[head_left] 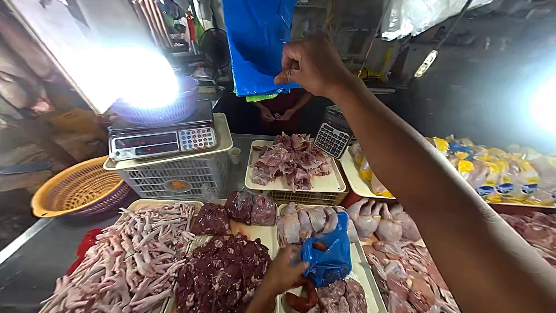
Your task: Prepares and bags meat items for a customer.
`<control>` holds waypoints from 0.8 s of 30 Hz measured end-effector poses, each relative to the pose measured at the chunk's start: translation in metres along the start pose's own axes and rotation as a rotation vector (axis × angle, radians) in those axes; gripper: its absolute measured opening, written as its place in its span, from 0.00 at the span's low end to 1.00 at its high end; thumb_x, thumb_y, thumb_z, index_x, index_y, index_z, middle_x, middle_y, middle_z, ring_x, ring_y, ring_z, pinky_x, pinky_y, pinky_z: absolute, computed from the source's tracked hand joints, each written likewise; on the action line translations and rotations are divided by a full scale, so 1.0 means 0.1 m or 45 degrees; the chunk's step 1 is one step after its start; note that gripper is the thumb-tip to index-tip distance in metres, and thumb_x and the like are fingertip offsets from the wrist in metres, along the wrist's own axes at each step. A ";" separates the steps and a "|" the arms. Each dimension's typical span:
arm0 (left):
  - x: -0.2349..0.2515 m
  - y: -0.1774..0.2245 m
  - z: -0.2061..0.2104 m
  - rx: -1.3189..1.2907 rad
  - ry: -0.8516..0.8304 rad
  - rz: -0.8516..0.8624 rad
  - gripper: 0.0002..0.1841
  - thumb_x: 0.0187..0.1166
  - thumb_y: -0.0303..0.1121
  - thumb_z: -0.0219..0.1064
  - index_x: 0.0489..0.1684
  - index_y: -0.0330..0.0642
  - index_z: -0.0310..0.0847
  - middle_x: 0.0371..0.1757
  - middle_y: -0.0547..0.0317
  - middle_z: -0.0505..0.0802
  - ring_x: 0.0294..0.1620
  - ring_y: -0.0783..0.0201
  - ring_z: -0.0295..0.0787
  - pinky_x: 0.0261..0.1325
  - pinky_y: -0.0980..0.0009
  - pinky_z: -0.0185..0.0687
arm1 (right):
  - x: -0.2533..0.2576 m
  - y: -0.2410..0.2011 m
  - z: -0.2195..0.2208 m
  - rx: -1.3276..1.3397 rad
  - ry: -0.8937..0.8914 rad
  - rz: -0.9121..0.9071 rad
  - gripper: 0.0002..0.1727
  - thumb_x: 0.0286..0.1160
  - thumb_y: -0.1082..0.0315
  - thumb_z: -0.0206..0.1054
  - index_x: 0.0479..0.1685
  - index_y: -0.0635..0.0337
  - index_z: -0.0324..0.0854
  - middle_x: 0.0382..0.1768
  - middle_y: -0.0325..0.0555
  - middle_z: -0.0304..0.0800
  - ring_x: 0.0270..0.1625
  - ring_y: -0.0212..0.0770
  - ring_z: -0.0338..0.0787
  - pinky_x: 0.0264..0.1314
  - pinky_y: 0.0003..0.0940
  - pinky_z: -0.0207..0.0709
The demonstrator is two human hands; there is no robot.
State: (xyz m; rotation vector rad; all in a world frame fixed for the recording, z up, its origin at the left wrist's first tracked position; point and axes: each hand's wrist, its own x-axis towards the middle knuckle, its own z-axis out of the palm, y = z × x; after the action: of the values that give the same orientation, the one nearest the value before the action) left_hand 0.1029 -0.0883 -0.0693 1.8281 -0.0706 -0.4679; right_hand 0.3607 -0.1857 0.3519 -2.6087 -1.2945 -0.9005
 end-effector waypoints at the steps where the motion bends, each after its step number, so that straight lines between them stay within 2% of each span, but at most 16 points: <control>1: 0.00 0.06 -0.08 0.037 0.103 0.020 0.38 0.72 0.52 0.77 0.78 0.37 0.74 0.76 0.33 0.80 0.71 0.40 0.83 0.72 0.42 0.80 | -0.08 0.00 0.06 -0.070 -0.117 -0.125 0.21 0.73 0.45 0.73 0.38 0.56 0.89 0.44 0.51 0.92 0.58 0.57 0.88 0.75 0.69 0.67; 3: -0.05 0.21 -0.26 0.068 0.267 0.044 0.42 0.69 0.53 0.79 0.80 0.37 0.71 0.78 0.33 0.77 0.72 0.40 0.82 0.70 0.44 0.82 | -0.37 -0.14 0.30 -0.135 -0.402 -0.326 0.12 0.71 0.53 0.77 0.40 0.51 0.92 0.44 0.48 0.94 0.61 0.59 0.88 0.82 0.75 0.59; 4: -0.11 0.32 -0.37 0.072 0.315 0.042 0.43 0.70 0.53 0.79 0.82 0.37 0.68 0.81 0.34 0.75 0.73 0.42 0.82 0.69 0.46 0.83 | -0.57 -0.26 0.48 -0.116 -0.494 -0.413 0.09 0.71 0.56 0.78 0.40 0.49 0.93 0.44 0.46 0.94 0.61 0.58 0.88 0.83 0.75 0.57; 5: -0.16 0.41 -0.46 0.058 0.365 0.070 0.45 0.69 0.51 0.81 0.84 0.37 0.65 0.82 0.35 0.74 0.74 0.42 0.81 0.69 0.47 0.83 | -0.82 -0.40 0.67 -0.068 -0.504 -0.488 0.08 0.71 0.57 0.77 0.39 0.49 0.92 0.42 0.44 0.94 0.59 0.56 0.88 0.83 0.74 0.56; 7: -0.19 0.47 -0.62 0.091 0.523 0.237 0.45 0.68 0.48 0.82 0.83 0.36 0.65 0.80 0.36 0.76 0.74 0.46 0.81 0.70 0.50 0.83 | -1.34 -0.72 0.97 0.046 -0.356 -0.507 0.11 0.75 0.52 0.73 0.37 0.48 0.90 0.39 0.38 0.92 0.56 0.48 0.89 0.83 0.68 0.62; 9: -0.10 0.49 -0.80 0.176 0.675 0.437 0.41 0.69 0.50 0.80 0.79 0.35 0.70 0.74 0.38 0.81 0.72 0.48 0.82 0.71 0.50 0.82 | -1.65 -0.88 1.05 0.100 -0.155 -0.366 0.16 0.82 0.48 0.66 0.41 0.49 0.89 0.42 0.39 0.90 0.57 0.44 0.89 0.81 0.59 0.71; 11: -0.03 0.72 -1.09 0.399 0.791 0.565 0.29 0.77 0.49 0.72 0.71 0.36 0.79 0.66 0.41 0.87 0.65 0.49 0.86 0.67 0.50 0.84 | -1.65 -0.80 1.02 0.146 0.049 -0.114 0.17 0.85 0.48 0.64 0.54 0.47 0.90 0.51 0.41 0.92 0.61 0.45 0.89 0.76 0.53 0.77; 13: -0.03 1.20 -1.39 0.691 0.884 0.642 0.19 0.85 0.42 0.65 0.60 0.34 0.86 0.57 0.40 0.90 0.59 0.46 0.90 0.64 0.46 0.85 | -1.49 -0.70 0.91 0.280 0.236 0.213 0.17 0.85 0.52 0.65 0.59 0.50 0.90 0.55 0.46 0.91 0.60 0.46 0.89 0.67 0.50 0.82; 15: 0.09 1.78 -1.62 0.913 1.064 0.860 0.14 0.86 0.37 0.63 0.53 0.35 0.88 0.52 0.40 0.90 0.55 0.43 0.89 0.58 0.45 0.86 | -1.41 -0.78 0.74 0.424 0.346 0.515 0.17 0.85 0.57 0.66 0.64 0.53 0.86 0.59 0.51 0.87 0.56 0.47 0.89 0.59 0.47 0.86; 17: 0.30 2.42 -1.83 1.132 1.229 1.114 0.13 0.86 0.37 0.63 0.53 0.39 0.88 0.55 0.40 0.91 0.59 0.40 0.87 0.58 0.44 0.84 | -1.49 -1.08 0.70 0.532 0.300 0.639 0.20 0.84 0.58 0.67 0.70 0.53 0.79 0.66 0.53 0.83 0.59 0.50 0.90 0.57 0.53 0.87; 18: 0.43 2.71 -1.94 1.271 1.267 1.177 0.14 0.86 0.37 0.62 0.58 0.40 0.87 0.61 0.39 0.89 0.64 0.36 0.84 0.62 0.41 0.80 | -1.59 -1.27 0.79 0.596 0.248 0.640 0.21 0.82 0.59 0.69 0.71 0.54 0.79 0.67 0.55 0.83 0.63 0.52 0.88 0.61 0.55 0.86; 20: 0.69 3.15 -2.15 1.545 1.252 1.160 0.21 0.85 0.32 0.62 0.76 0.40 0.77 0.79 0.34 0.78 0.81 0.30 0.70 0.77 0.32 0.64 | -1.93 -1.69 1.06 0.705 0.002 0.535 0.24 0.81 0.56 0.69 0.73 0.56 0.81 0.72 0.54 0.83 0.75 0.51 0.82 0.75 0.53 0.79; 21: 0.82 3.29 -2.27 1.679 1.221 1.116 0.27 0.83 0.26 0.61 0.83 0.38 0.69 0.86 0.32 0.70 0.87 0.28 0.59 0.82 0.27 0.54 | -2.16 -1.91 1.16 0.761 -0.126 0.473 0.24 0.81 0.54 0.68 0.71 0.55 0.83 0.72 0.53 0.84 0.77 0.49 0.81 0.79 0.50 0.77; 22: 0.95 3.37 -2.39 1.806 1.207 1.078 0.32 0.79 0.20 0.61 0.86 0.34 0.63 0.89 0.31 0.64 0.90 0.27 0.54 0.84 0.26 0.50 | -2.42 -2.12 1.21 0.847 -0.253 0.445 0.24 0.81 0.54 0.68 0.71 0.55 0.84 0.73 0.53 0.83 0.78 0.48 0.80 0.81 0.48 0.74; 24: 1.13 3.44 -2.60 1.970 1.215 1.033 0.30 0.78 0.16 0.57 0.84 0.27 0.62 0.88 0.28 0.65 0.89 0.27 0.56 0.81 0.28 0.57 | -3.03 -2.38 1.29 1.017 -0.362 0.469 0.21 0.81 0.55 0.69 0.67 0.56 0.85 0.72 0.54 0.83 0.76 0.48 0.82 0.79 0.46 0.77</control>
State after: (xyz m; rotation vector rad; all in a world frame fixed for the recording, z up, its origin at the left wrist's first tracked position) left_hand 0.3626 0.0089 0.2796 2.9781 -0.6086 1.4433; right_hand 0.1005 -0.2027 0.0402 -2.2188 -0.8946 0.0637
